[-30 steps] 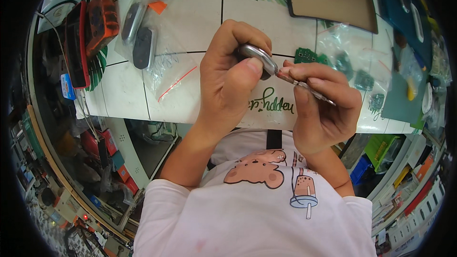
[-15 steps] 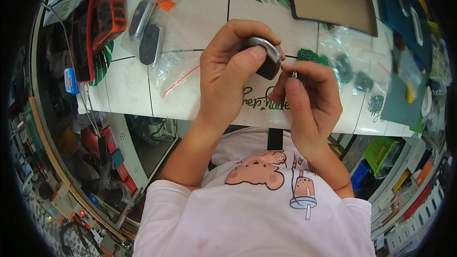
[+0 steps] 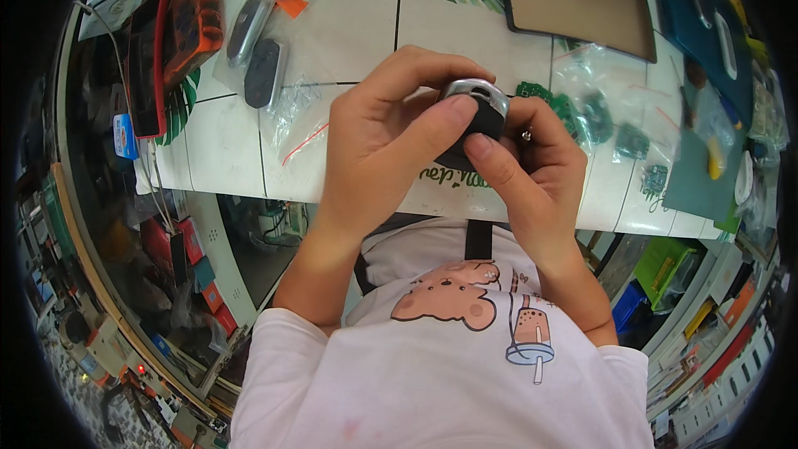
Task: The person disassembles a small black electronic device using a screwdriver and a yellow prying tool, then inserts a green circuit board into the device and reassembles it. The person then wipes the device with a yellow cloth and a white wipe.
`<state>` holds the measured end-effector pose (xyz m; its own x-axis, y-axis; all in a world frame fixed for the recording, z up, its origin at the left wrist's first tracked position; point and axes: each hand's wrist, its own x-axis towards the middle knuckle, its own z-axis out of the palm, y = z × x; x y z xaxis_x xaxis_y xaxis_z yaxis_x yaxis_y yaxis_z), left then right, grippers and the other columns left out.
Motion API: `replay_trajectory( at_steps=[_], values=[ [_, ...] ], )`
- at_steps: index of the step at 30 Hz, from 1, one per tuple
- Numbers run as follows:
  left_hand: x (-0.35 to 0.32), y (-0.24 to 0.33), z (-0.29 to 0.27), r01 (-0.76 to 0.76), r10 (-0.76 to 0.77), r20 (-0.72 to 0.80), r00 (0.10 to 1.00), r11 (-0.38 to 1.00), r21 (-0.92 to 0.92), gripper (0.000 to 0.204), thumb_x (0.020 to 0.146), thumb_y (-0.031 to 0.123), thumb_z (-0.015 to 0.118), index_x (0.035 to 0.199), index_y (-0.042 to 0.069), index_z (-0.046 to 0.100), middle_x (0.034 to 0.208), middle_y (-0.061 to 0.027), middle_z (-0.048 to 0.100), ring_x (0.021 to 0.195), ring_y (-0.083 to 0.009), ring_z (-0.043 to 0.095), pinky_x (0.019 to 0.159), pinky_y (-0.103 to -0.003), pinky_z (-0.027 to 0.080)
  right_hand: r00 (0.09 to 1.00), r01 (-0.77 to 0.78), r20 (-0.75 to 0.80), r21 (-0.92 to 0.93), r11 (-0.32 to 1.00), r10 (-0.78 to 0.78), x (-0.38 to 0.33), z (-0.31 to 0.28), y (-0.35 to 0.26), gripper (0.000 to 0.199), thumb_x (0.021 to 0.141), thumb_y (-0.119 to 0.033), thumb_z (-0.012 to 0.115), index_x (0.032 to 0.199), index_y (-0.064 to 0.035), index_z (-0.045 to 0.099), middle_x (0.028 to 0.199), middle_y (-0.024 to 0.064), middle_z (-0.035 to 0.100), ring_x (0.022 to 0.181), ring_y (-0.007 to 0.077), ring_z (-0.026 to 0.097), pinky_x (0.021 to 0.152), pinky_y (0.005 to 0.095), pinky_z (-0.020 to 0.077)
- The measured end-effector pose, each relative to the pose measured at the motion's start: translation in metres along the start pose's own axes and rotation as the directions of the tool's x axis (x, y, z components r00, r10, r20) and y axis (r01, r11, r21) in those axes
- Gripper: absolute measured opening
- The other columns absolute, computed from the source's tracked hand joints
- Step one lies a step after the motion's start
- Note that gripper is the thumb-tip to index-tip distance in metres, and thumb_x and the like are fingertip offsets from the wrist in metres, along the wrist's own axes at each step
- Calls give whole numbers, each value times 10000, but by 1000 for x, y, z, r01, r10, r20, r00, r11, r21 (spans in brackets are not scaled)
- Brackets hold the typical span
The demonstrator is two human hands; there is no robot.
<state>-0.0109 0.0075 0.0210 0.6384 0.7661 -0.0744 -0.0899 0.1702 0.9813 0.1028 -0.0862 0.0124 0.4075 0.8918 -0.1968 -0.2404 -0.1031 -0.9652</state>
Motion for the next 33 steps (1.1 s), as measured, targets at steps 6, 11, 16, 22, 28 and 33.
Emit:
replay_trajectory(
  at_steps=[6,11,16,22,28,33],
  values=[
    [0,7,-16,2,-21,123,992,988,152,178,771,-11,568,942,-53,593,889,-86,595,843,-140,566,758,-263,452,964,263,134,-393,881,-228,5,-14,-2,171,720,-100,666,853,-21,591,725,43,526,526,123,414,471,224,314],
    [-7,7,-13,-48,39,40,998,966,252,186,753,-65,570,935,-53,610,877,-94,619,811,-141,590,722,-250,478,909,387,39,-449,806,-415,-1,-4,-7,219,684,-21,684,884,-30,596,793,80,570,622,167,547,501,252,416],
    [-12,1,-13,-313,302,129,945,711,630,245,693,-117,583,921,-40,633,810,-64,641,736,-114,614,676,-221,500,816,543,173,-557,628,-552,1,-14,0,307,655,65,690,928,-28,585,819,92,582,661,213,578,531,274,469],
    [-16,1,-13,-365,406,158,900,507,781,266,632,-140,577,868,-27,629,785,-68,641,710,-123,623,662,-222,505,871,486,204,-496,720,-447,2,-14,-3,336,632,67,704,929,-32,581,849,92,567,666,212,573,548,289,479],
    [-6,-4,-18,-427,537,114,836,505,750,246,567,-98,624,785,15,602,728,-75,596,641,-224,574,585,-294,470,996,10,83,-488,873,35,-8,-24,-28,300,735,-44,628,1027,-25,567,913,89,520,724,175,539,588,272,436],
    [-5,7,-22,-359,426,70,902,649,670,236,615,-106,558,833,-19,579,823,-122,571,706,-201,556,698,-305,467,963,223,244,-488,844,-114,-13,-40,-24,324,798,39,508,1111,-20,570,918,88,517,814,173,518,677,240,401]
  ],
)
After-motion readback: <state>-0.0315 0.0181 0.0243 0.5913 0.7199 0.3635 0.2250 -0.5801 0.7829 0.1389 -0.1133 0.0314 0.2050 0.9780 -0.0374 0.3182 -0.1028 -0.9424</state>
